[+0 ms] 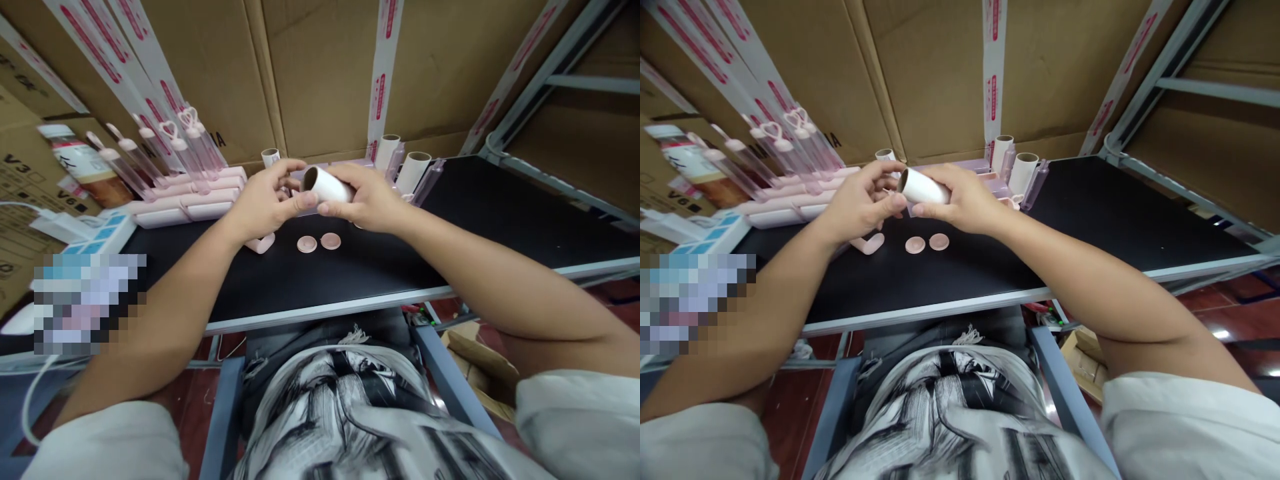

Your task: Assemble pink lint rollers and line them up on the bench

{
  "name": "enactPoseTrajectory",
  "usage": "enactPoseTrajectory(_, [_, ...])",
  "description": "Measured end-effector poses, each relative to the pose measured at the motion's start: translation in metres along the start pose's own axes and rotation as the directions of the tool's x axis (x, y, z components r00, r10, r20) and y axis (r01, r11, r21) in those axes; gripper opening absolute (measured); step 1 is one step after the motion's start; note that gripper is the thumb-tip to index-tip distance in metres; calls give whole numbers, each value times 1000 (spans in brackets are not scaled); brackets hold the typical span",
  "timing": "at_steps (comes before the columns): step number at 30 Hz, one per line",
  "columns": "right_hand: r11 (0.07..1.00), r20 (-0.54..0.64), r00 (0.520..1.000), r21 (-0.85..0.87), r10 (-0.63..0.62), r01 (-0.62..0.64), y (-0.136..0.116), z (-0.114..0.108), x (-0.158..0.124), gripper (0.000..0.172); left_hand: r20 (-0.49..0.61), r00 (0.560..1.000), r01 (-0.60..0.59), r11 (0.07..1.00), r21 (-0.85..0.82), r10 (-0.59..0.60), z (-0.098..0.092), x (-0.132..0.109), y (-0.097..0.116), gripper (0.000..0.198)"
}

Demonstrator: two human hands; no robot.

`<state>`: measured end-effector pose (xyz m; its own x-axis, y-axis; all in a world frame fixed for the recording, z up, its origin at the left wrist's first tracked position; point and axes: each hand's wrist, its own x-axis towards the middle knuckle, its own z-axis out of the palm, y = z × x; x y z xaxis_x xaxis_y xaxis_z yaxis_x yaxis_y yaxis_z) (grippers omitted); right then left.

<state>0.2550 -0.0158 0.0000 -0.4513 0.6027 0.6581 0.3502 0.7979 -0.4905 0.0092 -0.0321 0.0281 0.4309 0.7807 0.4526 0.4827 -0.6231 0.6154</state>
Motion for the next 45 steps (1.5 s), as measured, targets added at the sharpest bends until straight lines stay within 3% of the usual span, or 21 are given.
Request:
enactPoseTrajectory(5, [1000,14,1000,1,-3,3,1,13,-3,85,-103,995,-13,1000,1,13,0,5,0,51])
enactPoseTrajectory(9, [997,-48,997,30,67,-66,11,6,-4,83,-211,970,156,975,156,-121,-24,8,-11,53])
enactPoseTrajectory(12, [995,-66,994,61,87,-82,18,2,-4,79,-250,939,308,899,313,-234,-38,9,-24,56])
enactPoseTrajectory(17, [992,-60,993,86,102,-97,20,2,-4,75,-224,936,344,844,411,-273,-35,12,-42,46])
enactPoseTrajectory(21, [991,-69,993,96,100,-93,17,4,-4,73,-210,942,329,847,418,-262,-30,14,-44,56])
enactPoseTrajectory(25, [991,-94,991,100,100,-90,15,6,-5,70,-205,922,387,773,503,-329,-55,9,-26,63])
enactPoseTrajectory(27, [991,-101,990,102,102,-92,12,7,-5,68,-162,886,430,642,635,-434,-76,1,-11,53])
enactPoseTrajectory(28, [990,-99,990,105,100,-90,11,7,-5,67,-75,885,372,601,708,-460,-86,-5,-4,55])
enactPoseTrajectory(30, [990,-95,991,115,92,-81,7,6,-5,65,36,826,300,493,817,-563,-99,-20,5,59])
enactPoseTrajectory(34, [987,-78,993,140,88,-77,0,1,-5,59,78,644,314,356,880,-761,-95,-63,7,60])
enactPoseTrajectory(35, [986,-70,993,149,92,-81,-1,0,-5,57,76,608,336,343,877,-790,-92,-74,6,59])
enactPoseTrajectory(36, [983,-60,993,160,99,-88,-3,-1,-5,55,69,599,357,343,869,-798,-89,-85,5,54])
enactPoseTrajectory(38, [975,-26,993,197,111,-104,-8,-3,-4,52,62,647,376,389,841,-760,-86,-104,8,46])
enactPoseTrajectory(41, [930,108,987,335,119,-149,-17,-1,-4,52,31,789,381,530,758,-613,-84,-117,23,39])
enactPoseTrajectory(45, [747,367,920,570,139,-341,-34,5,-7,59,-33,928,307,713,630,-371,-64,-103,47,38])
